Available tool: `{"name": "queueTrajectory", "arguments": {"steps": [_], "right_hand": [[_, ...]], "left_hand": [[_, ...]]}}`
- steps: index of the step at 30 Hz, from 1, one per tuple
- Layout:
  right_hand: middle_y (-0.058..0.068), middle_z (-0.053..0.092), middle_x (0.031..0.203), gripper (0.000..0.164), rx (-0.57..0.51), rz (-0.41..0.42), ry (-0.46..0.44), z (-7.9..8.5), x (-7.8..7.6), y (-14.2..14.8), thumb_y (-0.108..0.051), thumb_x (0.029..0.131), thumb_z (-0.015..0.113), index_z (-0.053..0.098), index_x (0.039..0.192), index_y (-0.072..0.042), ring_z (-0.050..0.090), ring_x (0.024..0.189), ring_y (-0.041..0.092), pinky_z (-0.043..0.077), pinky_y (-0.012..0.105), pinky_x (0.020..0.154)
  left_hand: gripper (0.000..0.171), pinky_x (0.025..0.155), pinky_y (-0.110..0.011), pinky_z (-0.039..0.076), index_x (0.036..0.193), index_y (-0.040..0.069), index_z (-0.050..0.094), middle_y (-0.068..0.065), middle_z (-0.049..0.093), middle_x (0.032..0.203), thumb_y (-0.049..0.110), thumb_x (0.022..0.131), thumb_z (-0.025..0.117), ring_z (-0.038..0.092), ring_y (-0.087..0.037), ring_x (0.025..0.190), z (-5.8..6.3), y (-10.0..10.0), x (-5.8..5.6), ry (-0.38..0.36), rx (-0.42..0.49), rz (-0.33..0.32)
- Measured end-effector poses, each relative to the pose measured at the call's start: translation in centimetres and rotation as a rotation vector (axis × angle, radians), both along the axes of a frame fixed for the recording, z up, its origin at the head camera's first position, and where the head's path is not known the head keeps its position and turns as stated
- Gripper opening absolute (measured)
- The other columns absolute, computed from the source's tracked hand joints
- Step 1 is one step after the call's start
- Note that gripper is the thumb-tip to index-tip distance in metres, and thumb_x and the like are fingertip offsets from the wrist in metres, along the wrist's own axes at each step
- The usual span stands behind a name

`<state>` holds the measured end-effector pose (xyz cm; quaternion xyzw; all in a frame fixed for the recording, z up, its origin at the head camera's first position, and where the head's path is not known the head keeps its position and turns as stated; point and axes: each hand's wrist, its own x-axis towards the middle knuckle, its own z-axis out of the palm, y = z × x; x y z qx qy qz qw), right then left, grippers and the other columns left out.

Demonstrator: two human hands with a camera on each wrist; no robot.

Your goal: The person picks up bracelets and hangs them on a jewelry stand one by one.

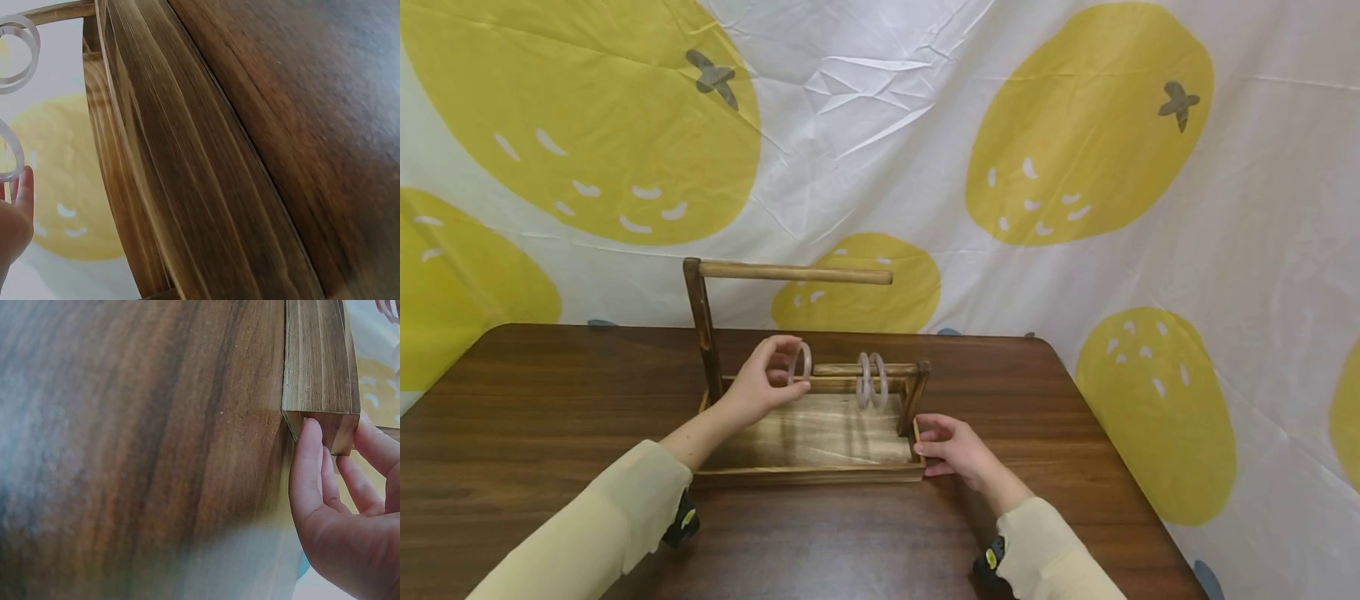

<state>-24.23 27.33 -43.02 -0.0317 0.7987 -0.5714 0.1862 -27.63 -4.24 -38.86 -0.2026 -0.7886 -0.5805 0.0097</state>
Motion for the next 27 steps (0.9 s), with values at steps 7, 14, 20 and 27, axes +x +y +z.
{"name": "queueTrajectory", "arguments": {"steps": [7, 14, 20, 27], "right_hand": [[0.027, 0.048, 0.12, 0.059, -0.003, -0.002, 0.0, 0.1, 0.1, -0.2, -0.006, 0.089, 0.06, 0.032, 0.139, 0.009, 0.056, 0.086, 0.012, 0.056, 0.033, 0.067], [0.026, 0.049, 0.12, 0.059, 0.002, -0.003, -0.002, 0.2, 0.1, -0.2, -0.006, 0.09, 0.059, 0.031, 0.139, 0.008, 0.056, 0.085, 0.013, 0.056, 0.033, 0.067], [0.027, 0.048, 0.122, 0.059, 0.009, -0.001, 0.002, 0.2, 0.2, -0.2, -0.006, 0.09, 0.06, 0.031, 0.14, 0.008, 0.056, 0.086, 0.013, 0.057, 0.034, 0.068], [0.027, 0.048, 0.121, 0.059, 0.009, -0.007, 0.0, 0.2, 0.2, -0.2, -0.006, 0.09, 0.059, 0.031, 0.14, 0.008, 0.056, 0.085, 0.012, 0.057, 0.033, 0.068]], "left_hand": [[0.06, 0.1, -0.049, 0.04, 0.134, 0.002, 0.038, -0.019, 0.038, 0.134, 0.011, 0.083, 0.069, 0.043, -0.037, 0.118, 1.1, 0.8, 0.6, 0.009, -0.006, -0.021], [0.06, 0.099, -0.044, 0.042, 0.134, 0.007, 0.04, -0.015, 0.04, 0.132, 0.014, 0.083, 0.071, 0.044, -0.032, 0.116, 0.2, 1.6, 0.0, 0.035, 0.002, -0.021], [0.059, 0.099, -0.046, 0.042, 0.133, 0.006, 0.042, -0.017, 0.04, 0.132, 0.013, 0.082, 0.071, 0.044, -0.033, 0.116, -0.1, 2.2, -0.2, 0.029, 0.029, -0.027], [0.059, 0.097, -0.044, 0.043, 0.133, 0.006, 0.041, -0.015, 0.041, 0.131, 0.014, 0.083, 0.07, 0.044, -0.031, 0.115, 0.0, 2.9, -0.2, 0.017, 0.035, -0.039]]}}
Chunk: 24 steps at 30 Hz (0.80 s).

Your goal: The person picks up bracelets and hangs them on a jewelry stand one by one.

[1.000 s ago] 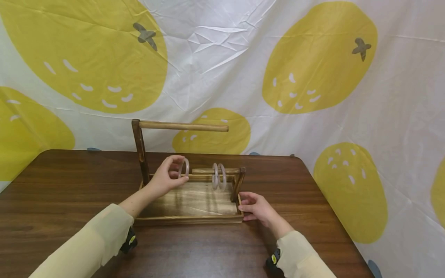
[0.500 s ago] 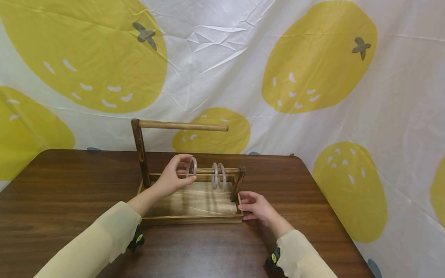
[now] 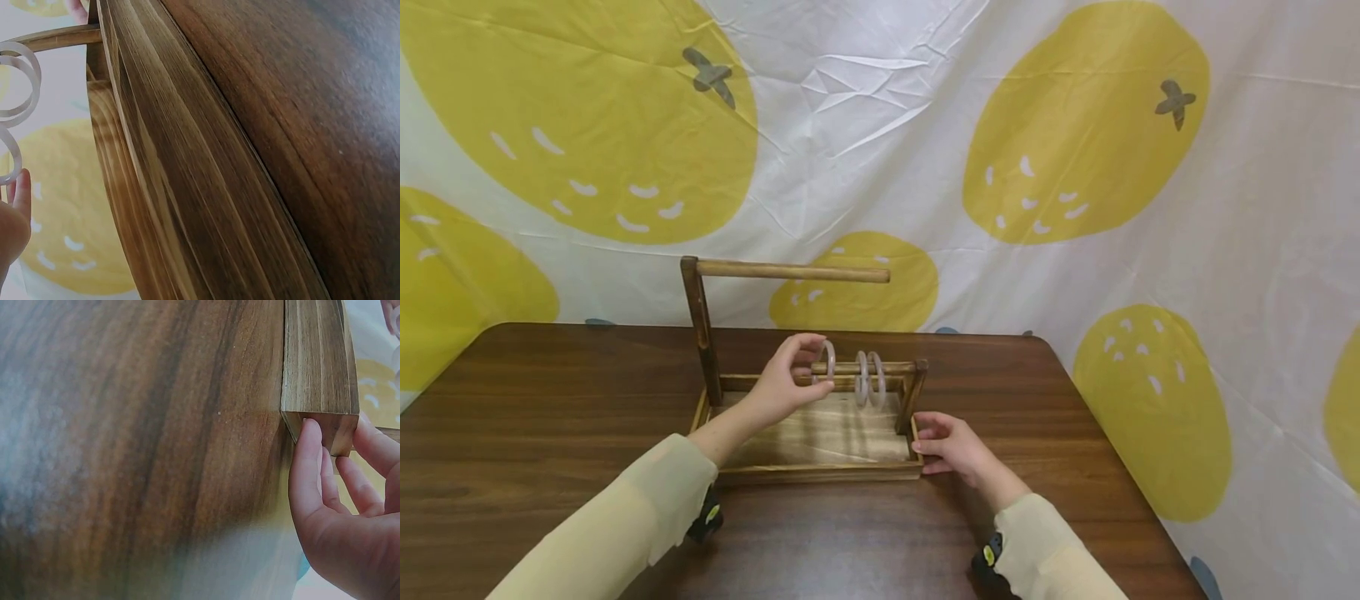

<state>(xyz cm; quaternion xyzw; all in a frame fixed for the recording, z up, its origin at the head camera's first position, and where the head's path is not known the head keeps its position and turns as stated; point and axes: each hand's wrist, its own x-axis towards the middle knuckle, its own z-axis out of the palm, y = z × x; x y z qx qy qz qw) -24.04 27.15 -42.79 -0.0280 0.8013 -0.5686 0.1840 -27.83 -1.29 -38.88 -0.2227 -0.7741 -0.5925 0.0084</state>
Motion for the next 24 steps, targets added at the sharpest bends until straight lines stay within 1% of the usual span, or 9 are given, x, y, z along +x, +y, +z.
{"name": "queueTrajectory", "arguments": {"steps": [3, 6, 10, 18, 22, 24], "right_hand": [[0.026, 0.048, 0.12, 0.059, -0.003, -0.002, -0.002, 0.0, 0.0, 0.0, -0.005, 0.089, 0.06, 0.031, 0.14, 0.008, 0.056, 0.084, 0.012, 0.057, 0.033, 0.068], [0.025, 0.049, 0.119, 0.06, -0.004, -0.001, -0.002, 0.0, 0.0, 0.0, -0.006, 0.089, 0.06, 0.031, 0.14, 0.008, 0.056, 0.084, 0.011, 0.057, 0.033, 0.068], [0.024, 0.049, 0.119, 0.059, -0.003, 0.0, -0.001, 0.1, 0.0, 0.0, -0.006, 0.089, 0.06, 0.032, 0.14, 0.008, 0.056, 0.085, 0.011, 0.057, 0.034, 0.068], [0.025, 0.049, 0.12, 0.059, 0.0, 0.002, -0.002, 0.0, 0.0, 0.1, -0.006, 0.089, 0.06, 0.032, 0.14, 0.008, 0.056, 0.086, 0.011, 0.057, 0.034, 0.068], [0.025, 0.048, 0.12, 0.06, -0.003, 0.003, -0.001, 0.1, 0.0, 0.0, -0.006, 0.089, 0.06, 0.032, 0.14, 0.008, 0.056, 0.086, 0.012, 0.057, 0.034, 0.068], [0.024, 0.049, 0.119, 0.06, -0.005, 0.002, -0.001, 0.1, 0.0, 0.0, -0.006, 0.089, 0.06, 0.032, 0.14, 0.008, 0.055, 0.086, 0.011, 0.057, 0.034, 0.068]], "left_hand": [[0.058, 0.096, -0.042, 0.043, 0.133, 0.007, 0.041, -0.013, 0.041, 0.131, 0.013, 0.083, 0.07, 0.044, -0.028, 0.114, 0.1, 0.3, 0.1, -0.003, -0.005, 0.001], [0.058, 0.096, -0.043, 0.043, 0.133, 0.008, 0.041, -0.012, 0.042, 0.131, 0.012, 0.082, 0.07, 0.044, -0.028, 0.113, 0.1, 0.5, 0.1, -0.004, 0.0, 0.003], [0.058, 0.096, -0.046, 0.042, 0.132, 0.008, 0.042, -0.013, 0.042, 0.131, 0.011, 0.082, 0.07, 0.045, -0.03, 0.114, 0.1, 0.8, 0.2, -0.009, 0.018, 0.002], [0.057, 0.095, -0.05, 0.042, 0.132, 0.009, 0.042, -0.013, 0.041, 0.132, 0.01, 0.083, 0.069, 0.044, -0.029, 0.116, 0.1, 1.4, 0.2, -0.031, 0.032, -0.01], [0.056, 0.094, -0.048, 0.043, 0.132, 0.01, 0.043, -0.011, 0.042, 0.13, 0.012, 0.083, 0.07, 0.045, -0.028, 0.116, 0.1, 1.6, 0.2, -0.026, 0.026, -0.011], [0.056, 0.094, -0.047, 0.044, 0.132, 0.009, 0.043, -0.012, 0.042, 0.13, 0.012, 0.083, 0.07, 0.045, -0.028, 0.116, 0.1, 1.7, 0.2, -0.019, 0.03, -0.019]]}}
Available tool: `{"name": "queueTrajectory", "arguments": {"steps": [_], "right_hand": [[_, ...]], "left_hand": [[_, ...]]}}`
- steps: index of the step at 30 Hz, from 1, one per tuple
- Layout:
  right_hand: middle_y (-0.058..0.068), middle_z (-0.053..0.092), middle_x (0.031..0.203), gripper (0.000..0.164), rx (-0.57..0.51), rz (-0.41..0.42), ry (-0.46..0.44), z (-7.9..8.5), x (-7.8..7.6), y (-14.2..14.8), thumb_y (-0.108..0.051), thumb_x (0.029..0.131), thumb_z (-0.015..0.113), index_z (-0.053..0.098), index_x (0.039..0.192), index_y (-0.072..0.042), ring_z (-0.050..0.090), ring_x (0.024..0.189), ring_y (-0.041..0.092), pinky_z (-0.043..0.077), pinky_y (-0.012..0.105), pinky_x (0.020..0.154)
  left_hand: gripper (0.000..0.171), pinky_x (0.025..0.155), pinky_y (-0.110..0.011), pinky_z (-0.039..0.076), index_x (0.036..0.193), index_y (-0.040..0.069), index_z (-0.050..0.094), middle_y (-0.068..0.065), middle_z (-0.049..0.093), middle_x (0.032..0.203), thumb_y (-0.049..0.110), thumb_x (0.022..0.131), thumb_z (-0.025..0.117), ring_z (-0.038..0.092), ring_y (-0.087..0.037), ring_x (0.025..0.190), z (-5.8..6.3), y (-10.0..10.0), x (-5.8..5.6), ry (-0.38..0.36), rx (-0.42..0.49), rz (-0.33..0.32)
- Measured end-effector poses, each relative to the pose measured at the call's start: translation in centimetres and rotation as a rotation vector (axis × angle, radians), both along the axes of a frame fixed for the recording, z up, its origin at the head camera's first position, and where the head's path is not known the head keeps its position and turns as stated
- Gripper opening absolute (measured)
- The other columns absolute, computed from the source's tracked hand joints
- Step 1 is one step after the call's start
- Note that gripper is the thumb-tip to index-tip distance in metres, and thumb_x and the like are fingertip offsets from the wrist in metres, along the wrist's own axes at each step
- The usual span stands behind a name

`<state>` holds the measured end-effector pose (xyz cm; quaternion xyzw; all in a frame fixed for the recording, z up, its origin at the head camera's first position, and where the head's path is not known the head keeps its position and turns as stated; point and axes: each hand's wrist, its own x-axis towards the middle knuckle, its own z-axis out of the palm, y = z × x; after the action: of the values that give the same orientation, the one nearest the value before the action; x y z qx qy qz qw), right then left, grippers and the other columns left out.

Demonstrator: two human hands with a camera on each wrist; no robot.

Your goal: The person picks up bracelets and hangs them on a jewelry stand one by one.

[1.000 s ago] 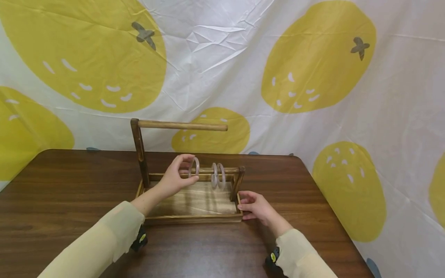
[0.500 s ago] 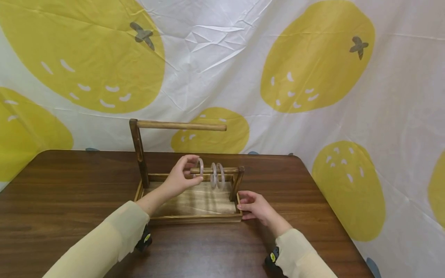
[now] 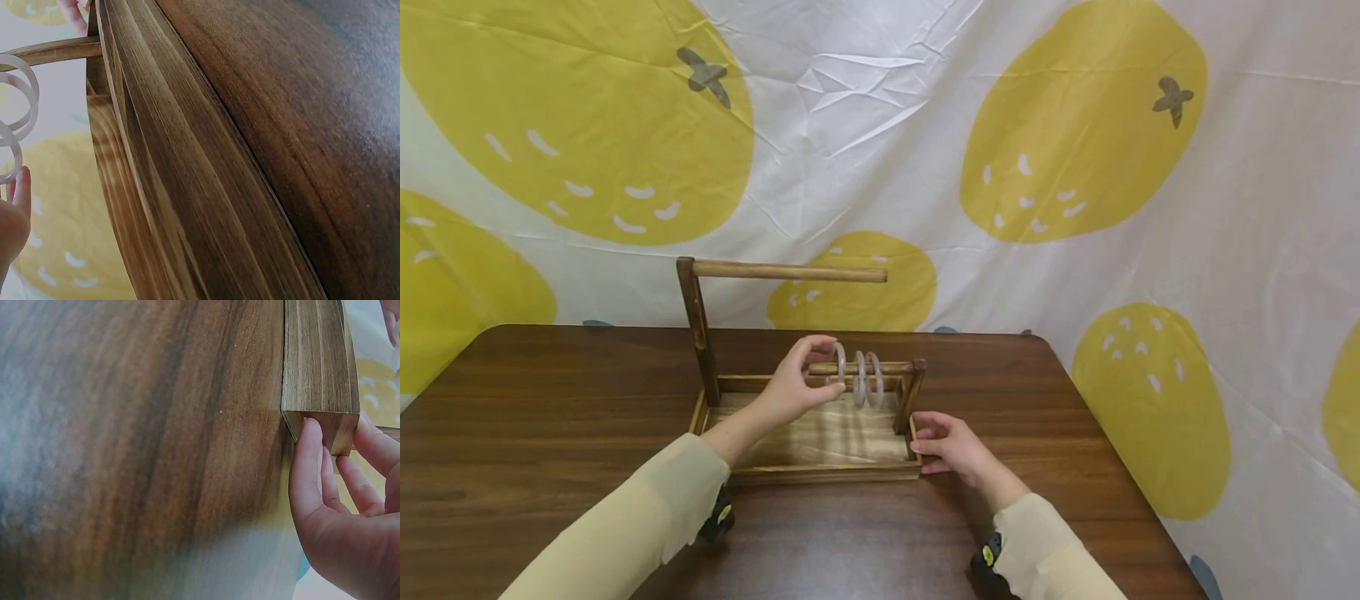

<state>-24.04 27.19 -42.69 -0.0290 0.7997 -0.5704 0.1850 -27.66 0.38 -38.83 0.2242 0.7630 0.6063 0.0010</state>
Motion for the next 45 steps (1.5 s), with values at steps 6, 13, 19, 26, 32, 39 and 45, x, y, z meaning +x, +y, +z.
{"name": "queueTrajectory", "arguments": {"steps": [6, 13, 19, 26, 32, 39, 45], "right_hand": [[0.023, 0.049, 0.118, 0.06, -0.003, -0.001, 0.0, 0.0, -0.1, 0.0, -0.006, 0.089, 0.06, 0.032, 0.14, 0.008, 0.055, 0.085, 0.011, 0.057, 0.034, 0.068], [0.025, 0.049, 0.119, 0.059, -0.01, -0.005, -0.003, -0.2, -0.1, -0.1, -0.005, 0.089, 0.059, 0.032, 0.14, 0.008, 0.055, 0.085, 0.012, 0.057, 0.033, 0.067], [0.025, 0.049, 0.119, 0.059, -0.011, -0.008, -0.002, -0.3, 0.0, -0.1, -0.004, 0.089, 0.059, 0.032, 0.14, 0.008, 0.055, 0.085, 0.012, 0.057, 0.034, 0.067], [0.024, 0.049, 0.118, 0.059, -0.013, -0.007, -0.002, -0.3, -0.1, -0.1, -0.004, 0.089, 0.059, 0.032, 0.14, 0.008, 0.055, 0.085, 0.012, 0.057, 0.033, 0.067], [0.025, 0.048, 0.119, 0.06, -0.02, -0.002, -0.005, -0.3, 0.0, -0.1, -0.005, 0.089, 0.06, 0.031, 0.14, 0.008, 0.056, 0.086, 0.012, 0.057, 0.033, 0.067], [0.024, 0.048, 0.119, 0.06, -0.027, -0.004, -0.007, -0.3, 0.1, -0.1, -0.005, 0.089, 0.06, 0.032, 0.14, 0.008, 0.055, 0.085, 0.012, 0.056, 0.032, 0.066], [0.025, 0.047, 0.12, 0.061, -0.023, 0.003, -0.008, -0.3, 0.1, -0.1, -0.006, 0.089, 0.06, 0.031, 0.14, 0.008, 0.055, 0.086, 0.012, 0.056, 0.033, 0.067]], "left_hand": [[0.056, 0.095, -0.051, 0.044, 0.133, 0.007, 0.041, -0.017, 0.04, 0.132, 0.011, 0.084, 0.069, 0.043, -0.031, 0.118, 0.0, 0.1, -0.1, 0.005, 0.021, -0.031], [0.058, 0.099, -0.051, 0.042, 0.134, 0.003, 0.04, -0.02, 0.037, 0.134, 0.009, 0.084, 0.068, 0.04, -0.036, 0.123, -0.2, 0.3, -0.2, -0.027, 0.025, -0.042], [0.057, 0.1, -0.052, 0.04, 0.133, -0.003, 0.039, -0.022, 0.038, 0.132, 0.004, 0.083, 0.067, 0.04, -0.039, 0.123, 1.6, 0.1, 1.2, -0.063, 0.058, -0.055], [0.058, 0.102, -0.046, 0.042, 0.133, 0.005, 0.042, -0.016, 0.04, 0.135, 0.008, 0.083, 0.07, 0.04, -0.029, 0.126, -0.6, 0.4, -0.1, -0.097, 0.107, -0.029], [0.057, 0.102, -0.048, 0.041, 0.133, 0.006, 0.043, -0.015, 0.041, 0.135, 0.009, 0.083, 0.07, 0.039, -0.029, 0.128, -1.0, 0.5, -0.1, -0.115, 0.117, -0.035], [0.056, 0.103, -0.049, 0.04, 0.132, 0.004, 0.042, -0.016, 0.039, 0.135, 0.006, 0.083, 0.069, 0.041, -0.031, 0.127, -1.0, 0.5, 0.1, -0.139, 0.156, -0.067], [0.057, 0.098, -0.042, 0.046, 0.133, 0.006, 0.043, -0.015, 0.04, 0.136, 0.007, 0.083, 0.069, 0.047, -0.031, 0.123, -1.1, 0.4, 0.2, -0.15, 0.141, -0.056]]}}
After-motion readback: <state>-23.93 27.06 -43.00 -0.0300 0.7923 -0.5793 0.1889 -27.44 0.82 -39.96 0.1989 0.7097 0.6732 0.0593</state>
